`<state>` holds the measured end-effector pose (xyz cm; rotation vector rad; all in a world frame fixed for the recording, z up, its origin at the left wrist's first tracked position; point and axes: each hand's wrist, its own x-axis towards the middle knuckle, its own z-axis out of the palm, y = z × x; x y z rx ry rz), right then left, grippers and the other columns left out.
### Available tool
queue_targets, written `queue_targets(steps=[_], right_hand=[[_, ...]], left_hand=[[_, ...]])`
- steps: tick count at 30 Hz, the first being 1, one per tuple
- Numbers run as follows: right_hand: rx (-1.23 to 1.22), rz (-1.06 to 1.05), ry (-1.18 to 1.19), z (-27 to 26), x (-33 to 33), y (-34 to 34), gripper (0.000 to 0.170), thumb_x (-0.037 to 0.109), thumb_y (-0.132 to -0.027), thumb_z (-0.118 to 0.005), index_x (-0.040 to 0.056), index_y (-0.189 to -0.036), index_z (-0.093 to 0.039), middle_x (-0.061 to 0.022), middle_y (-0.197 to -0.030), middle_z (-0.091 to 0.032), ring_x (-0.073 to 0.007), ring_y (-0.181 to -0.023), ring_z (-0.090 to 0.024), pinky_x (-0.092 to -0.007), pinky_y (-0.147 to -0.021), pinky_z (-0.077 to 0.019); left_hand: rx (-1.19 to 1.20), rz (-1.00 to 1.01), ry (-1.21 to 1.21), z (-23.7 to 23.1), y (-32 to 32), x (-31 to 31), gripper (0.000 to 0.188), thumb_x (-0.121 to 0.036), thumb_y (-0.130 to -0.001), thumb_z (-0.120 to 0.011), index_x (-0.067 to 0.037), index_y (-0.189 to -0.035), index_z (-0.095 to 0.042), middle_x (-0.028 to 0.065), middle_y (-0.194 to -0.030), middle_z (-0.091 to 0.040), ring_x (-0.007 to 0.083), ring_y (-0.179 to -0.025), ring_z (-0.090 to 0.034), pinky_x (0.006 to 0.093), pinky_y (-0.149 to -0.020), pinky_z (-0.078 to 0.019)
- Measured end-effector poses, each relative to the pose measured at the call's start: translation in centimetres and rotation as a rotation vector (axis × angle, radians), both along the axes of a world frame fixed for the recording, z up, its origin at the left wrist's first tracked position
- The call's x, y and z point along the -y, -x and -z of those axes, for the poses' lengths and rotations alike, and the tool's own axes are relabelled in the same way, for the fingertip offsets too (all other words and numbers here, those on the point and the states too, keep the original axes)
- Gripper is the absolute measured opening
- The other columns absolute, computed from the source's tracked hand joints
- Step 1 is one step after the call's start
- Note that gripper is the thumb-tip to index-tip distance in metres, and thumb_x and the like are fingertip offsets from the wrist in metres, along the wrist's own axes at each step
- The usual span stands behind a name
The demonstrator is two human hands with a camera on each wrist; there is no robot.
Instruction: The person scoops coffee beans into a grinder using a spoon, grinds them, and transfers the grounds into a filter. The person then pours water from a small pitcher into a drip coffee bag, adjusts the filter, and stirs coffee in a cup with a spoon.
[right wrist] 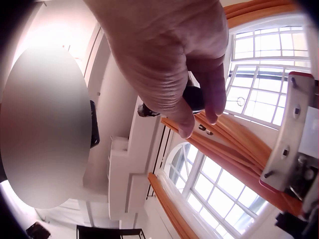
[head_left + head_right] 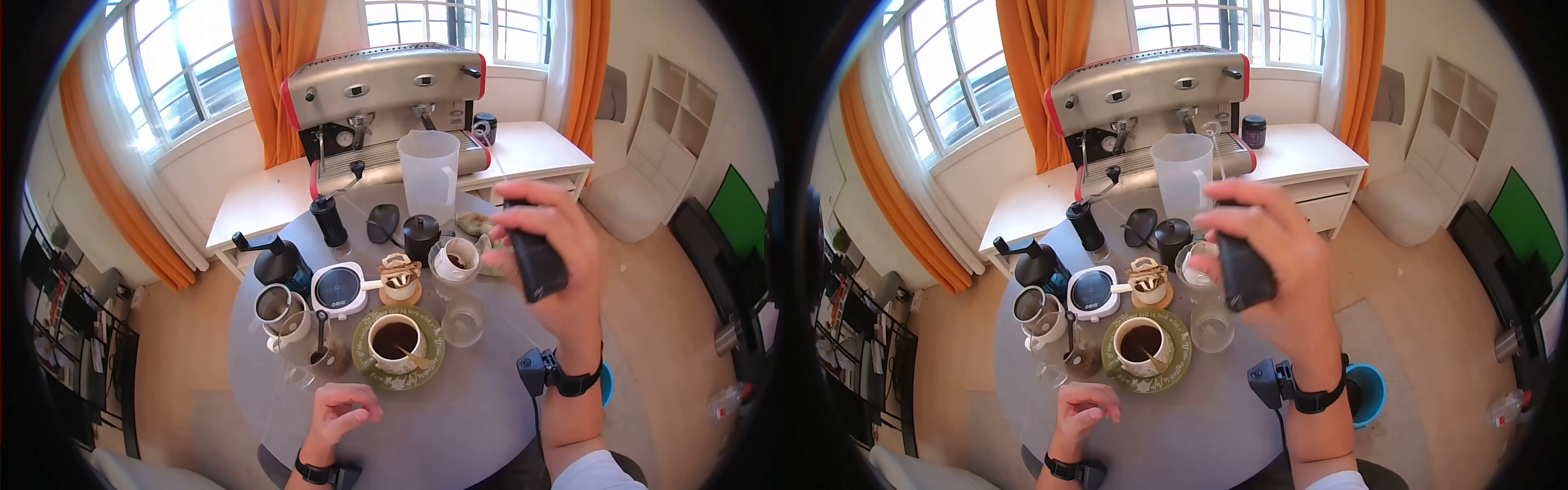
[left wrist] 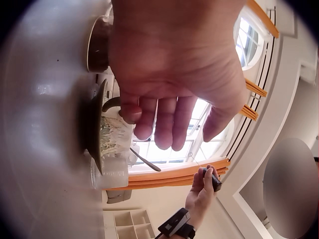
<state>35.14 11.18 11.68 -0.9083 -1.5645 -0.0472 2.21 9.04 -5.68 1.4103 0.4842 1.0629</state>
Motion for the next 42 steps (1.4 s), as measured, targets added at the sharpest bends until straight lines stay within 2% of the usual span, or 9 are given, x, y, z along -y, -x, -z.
queue_targets(steps=[3,10,13,26,34,35,36,38,42], right_hand=[[0.421,0.116,-0.019,1.9,3.1,0.3,0.037,0.006,-0.082,-0.088,0.0073,-0.115,-0.070,-0.0094,-0.132,-0.065,-0.0222,-0.097,-0.069,-0.0339,-0.083,-0.0576],[-0.031,-0.113,0.548,11.8,6.7,-6.5,0.029,0.011,-0.087,-0.078,0.0037,-0.114,-0.070,-0.0125,-0.139,-0.053,-0.0267,-0.113,-0.063,-0.0358,-0.097,-0.0512],[0.212,-0.020,0.659,15.2,5.9,-6.8,0.019,0.003,-0.091,-0.067,0.0023,-0.110,-0.069,-0.0152,-0.138,-0.052,-0.0328,-0.129,-0.055,-0.0396,-0.107,-0.0456],[0.603,0.018,0.740,17.1,0.2,-5.8,0.021,0.008,-0.094,-0.067,0.0031,-0.113,-0.062,-0.0200,-0.140,-0.052,-0.0429,-0.128,-0.055,-0.0465,-0.107,-0.0488],[0.637,-0.095,0.785,13.5,-0.7,-6.9,0.017,0.015,-0.101,-0.063,0.0055,-0.112,-0.072,-0.0160,-0.134,-0.066,-0.0403,-0.113,-0.067,-0.0438,-0.097,-0.0554],[0.599,-0.060,0.678,13.5,-1.3,-7.6,0.018,0.014,-0.102,-0.062,0.0038,-0.111,-0.074,-0.0132,-0.122,-0.072,-0.0310,-0.098,-0.073,-0.0391,-0.084,-0.0596],[0.605,-0.070,0.674,13.1,-2.2,-8.3,0.018,0.014,-0.102,-0.062,0.0038,-0.111,-0.074,-0.0132,-0.122,-0.072,-0.0310,-0.098,-0.073,-0.0391,-0.084,-0.0596],[0.209,0.055,0.890,11.4,-4.8,-9.3,0.022,0.016,-0.104,-0.062,0.0020,-0.116,-0.073,-0.0092,-0.115,-0.074,-0.0162,-0.084,-0.072,-0.0309,-0.069,-0.0580],[-0.095,-0.116,0.952,10.9,-13.0,-10.3,0.026,0.021,-0.106,-0.062,0.0010,-0.119,-0.073,-0.0043,-0.104,-0.073,-0.0066,-0.073,-0.065,-0.0241,-0.060,-0.0521]], left_hand=[[-0.026,0.124,0.056,-0.7,0.1,0.3,0.020,-0.013,-0.090,-0.075,0.007,-0.093,-0.074,0.0153,-0.085,-0.073,0.0230,-0.078,-0.069,0.0329,-0.070,-0.0532],[0.049,0.125,0.013,0.3,0.4,-0.1,0.020,-0.014,-0.092,-0.074,0.006,-0.095,-0.075,0.0129,-0.086,-0.073,0.0198,-0.080,-0.071,0.0303,-0.070,-0.0542],[0.020,0.134,0.021,0.1,0.2,0.1,0.018,-0.012,-0.092,-0.074,0.006,-0.095,-0.075,0.0114,-0.085,-0.073,0.0181,-0.079,-0.070,0.0294,-0.070,-0.0537],[-0.019,0.098,0.041,0.1,0.4,0.0,0.012,-0.010,-0.092,-0.076,0.002,-0.094,-0.077,0.0056,-0.084,-0.073,0.0113,-0.077,-0.067,0.0256,-0.068,-0.0487],[-0.084,0.076,-0.023,-0.5,0.4,0.0,0.013,-0.012,-0.093,-0.076,0.000,-0.093,-0.076,0.0022,-0.080,-0.071,0.0084,-0.069,-0.058,0.0251,-0.064,-0.0443],[-0.083,0.066,-0.024,-0.5,0.5,0.0,0.013,-0.012,-0.093,-0.076,0.000,-0.093,-0.076,0.0022,-0.080,-0.071,0.0084,-0.069,-0.058,0.0251,-0.064,-0.0443],[-0.083,0.058,-0.028,-0.5,0.4,-0.1,0.013,-0.013,-0.093,-0.076,0.000,-0.093,-0.076,0.0021,-0.080,-0.071,0.0083,-0.069,-0.058,0.0250,-0.064,-0.0443],[-0.080,0.043,-0.029,-0.4,0.4,-0.1,0.013,-0.013,-0.093,-0.076,0.000,-0.092,-0.076,0.0021,-0.079,-0.071,0.0083,-0.069,-0.058,0.0250,-0.064,-0.0442],[-0.110,0.028,-0.017,-0.3,0.3,-0.1,0.012,-0.012,-0.092,-0.077,0.000,-0.091,-0.076,0.0021,-0.079,-0.071,0.0085,-0.068,-0.057,0.0252,-0.063,-0.0440]])
